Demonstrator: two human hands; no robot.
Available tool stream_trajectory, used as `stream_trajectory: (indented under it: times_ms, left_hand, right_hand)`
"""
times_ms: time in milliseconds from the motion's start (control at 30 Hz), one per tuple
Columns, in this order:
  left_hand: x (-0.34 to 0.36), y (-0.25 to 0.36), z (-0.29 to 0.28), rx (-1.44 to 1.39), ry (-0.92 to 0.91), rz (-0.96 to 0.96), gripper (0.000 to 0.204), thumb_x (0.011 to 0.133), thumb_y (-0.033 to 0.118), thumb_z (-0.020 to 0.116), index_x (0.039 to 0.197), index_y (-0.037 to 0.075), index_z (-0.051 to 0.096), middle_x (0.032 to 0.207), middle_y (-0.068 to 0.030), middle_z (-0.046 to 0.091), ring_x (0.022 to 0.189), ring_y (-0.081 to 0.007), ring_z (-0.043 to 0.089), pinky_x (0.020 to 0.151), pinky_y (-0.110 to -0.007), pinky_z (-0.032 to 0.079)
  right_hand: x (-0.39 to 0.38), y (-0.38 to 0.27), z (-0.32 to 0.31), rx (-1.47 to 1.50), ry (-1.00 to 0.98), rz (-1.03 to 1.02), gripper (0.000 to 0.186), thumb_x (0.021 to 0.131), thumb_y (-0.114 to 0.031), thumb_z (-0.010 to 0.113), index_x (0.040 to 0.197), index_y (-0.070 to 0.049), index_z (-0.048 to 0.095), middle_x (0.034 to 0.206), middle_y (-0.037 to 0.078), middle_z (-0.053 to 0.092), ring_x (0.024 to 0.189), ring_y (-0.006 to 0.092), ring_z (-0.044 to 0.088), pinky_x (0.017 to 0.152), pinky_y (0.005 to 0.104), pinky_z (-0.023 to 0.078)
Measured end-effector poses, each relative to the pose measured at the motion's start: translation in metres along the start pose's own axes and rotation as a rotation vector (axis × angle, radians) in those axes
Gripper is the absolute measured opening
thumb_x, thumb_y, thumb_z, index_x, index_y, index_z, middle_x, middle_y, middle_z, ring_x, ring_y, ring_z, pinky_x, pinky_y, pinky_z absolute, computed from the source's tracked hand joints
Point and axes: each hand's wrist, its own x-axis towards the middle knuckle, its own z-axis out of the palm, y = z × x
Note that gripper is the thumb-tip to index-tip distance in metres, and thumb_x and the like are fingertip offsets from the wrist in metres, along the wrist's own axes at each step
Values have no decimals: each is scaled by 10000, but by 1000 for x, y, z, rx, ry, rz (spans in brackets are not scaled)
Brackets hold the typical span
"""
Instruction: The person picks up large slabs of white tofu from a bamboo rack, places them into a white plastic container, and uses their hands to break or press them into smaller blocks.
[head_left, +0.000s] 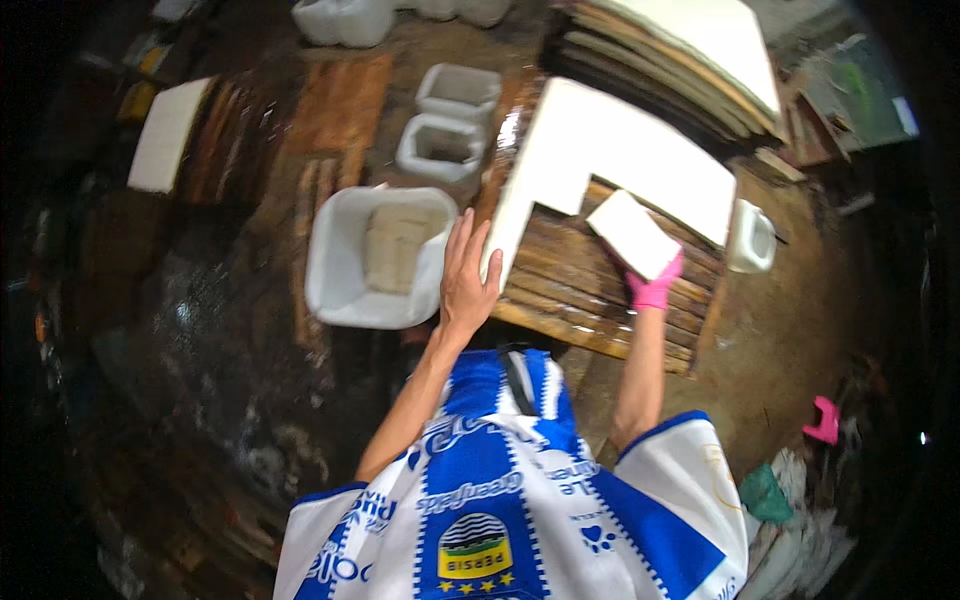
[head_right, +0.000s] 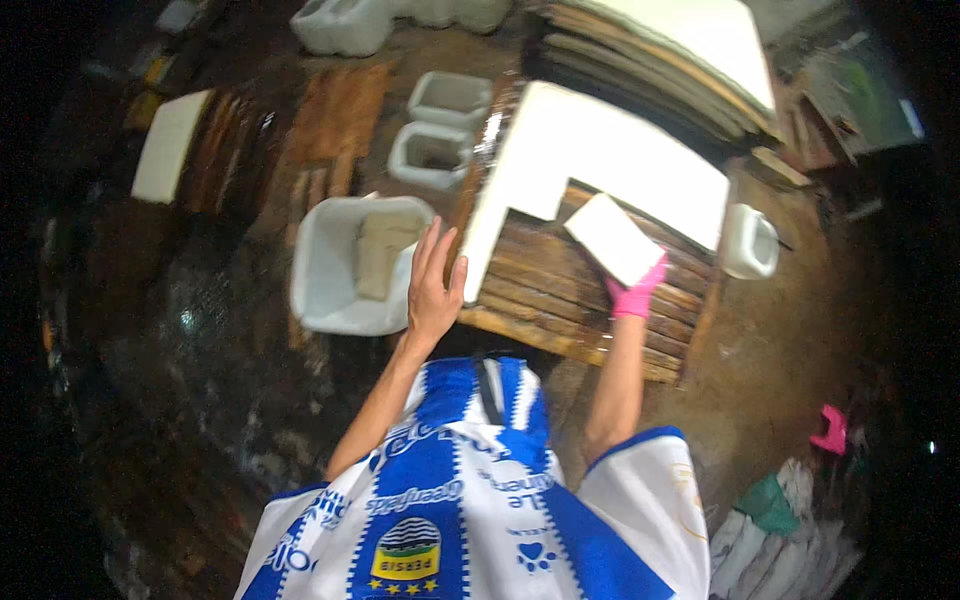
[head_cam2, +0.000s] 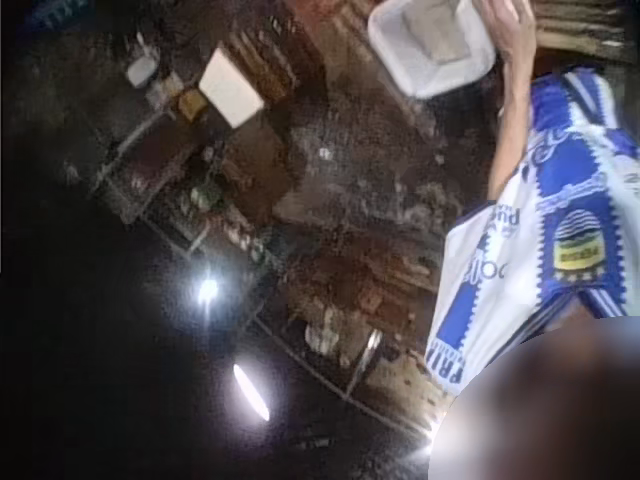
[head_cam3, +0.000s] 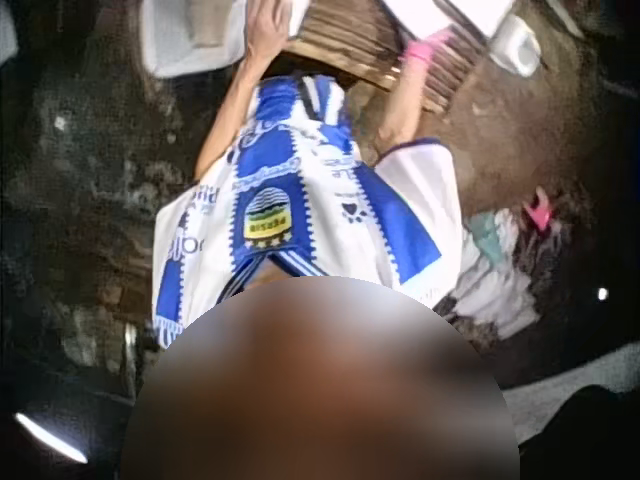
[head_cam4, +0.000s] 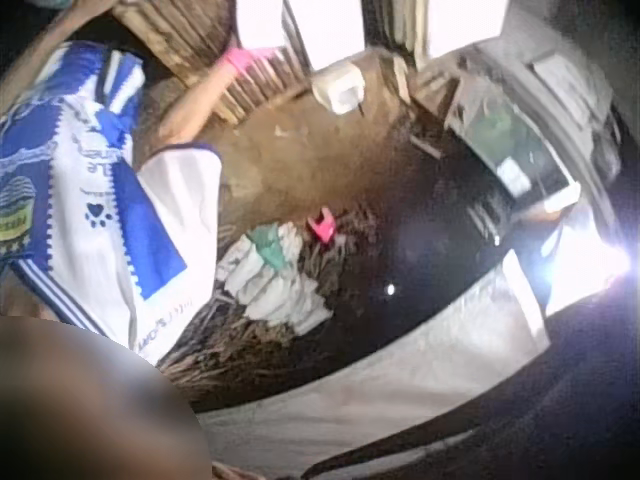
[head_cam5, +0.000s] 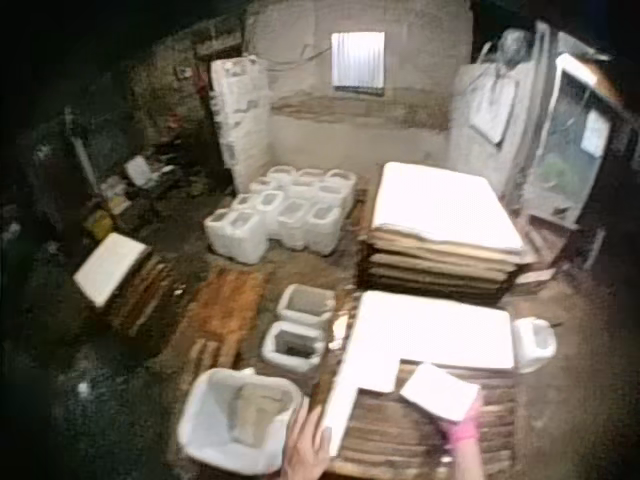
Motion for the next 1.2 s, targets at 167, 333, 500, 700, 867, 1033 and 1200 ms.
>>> stream_trajectory:
  times_ms: [167, 333, 500, 700, 867, 1033, 1200]
  left_hand:
    - [72, 56, 128, 28, -497, 392, 602, 998, 356, 414, 1412, -72, 326, 1489, -272, 300, 1397, -387, 283, 1162, -446, 229]
    - [93, 56, 212, -11, -513, 186, 564, 978, 270, 462, 1396, -89, 338, 1440, -283, 367, 1329, -393, 387, 1107, -427, 330]
    - [84, 42, 226, -434, -345, -33, 426, 902, 68, 555, 1318, -13, 504, 1265, -220, 574, 1167, -361, 558, 1008, -403, 441]
    - [40, 63, 178, -484, -164, 21, 396, 877, 34, 595, 1271, 2, 570, 1276, -193, 583, 1188, -314, 564, 1026, -358, 450]
    - [22, 65, 91, -314, 27, 14, 536, 913, 84, 558, 1413, -11, 389, 1474, -190, 383, 1376, -347, 345, 1142, -489, 253]
    - [20, 53, 21, -482, 213, -528, 752, 1015, 496, 224, 1507, 15, -80, 1541, -295, -132, 1441, -410, -134, 1165, -507, -50]
    - [25, -55, -41, -1215, 575, -1020, 799, 997, 532, 285, 1513, 33, -65, 1585, -163, -114, 1470, -273, -39, 1183, -421, 49]
  right_hand:
    - [1, -9, -1, -846, -107, -365, 477, 973, -461, 338, 1167, -79, 547, 1093, 99, 653, 1009, 254, 622, 974, 429, 443]
    - [-10, 0, 31, 233, -23, 114, 635, 948, -536, 296, 1297, -53, 517, 1325, 136, 545, 1188, 337, 529, 1045, 489, 377]
    - [0, 0, 1, 119, -52, 89, 658, 931, -524, 305, 1280, -10, 521, 1293, 154, 569, 1160, 353, 552, 1037, 485, 397]
    - [-42, 2, 12, 193, -185, 98, 855, 886, -647, 358, 1410, 28, 392, 1424, 199, 449, 1260, 391, 480, 1075, 507, 368]
    - [-90, 8, 118, 158, -391, 300, 916, 866, -645, 384, 1441, 63, 300, 1477, 231, 351, 1328, 397, 392, 1131, 480, 287]
    - [-113, 58, 210, -413, -401, 389, 810, 870, -586, 420, 1338, 75, 434, 1320, 216, 503, 1173, 337, 536, 1018, 392, 441]
    - [-153, 201, 334, -901, -686, 751, 416, 881, -382, 526, 1169, -93, 608, 1048, 49, 632, 1039, 161, 577, 911, 264, 442]
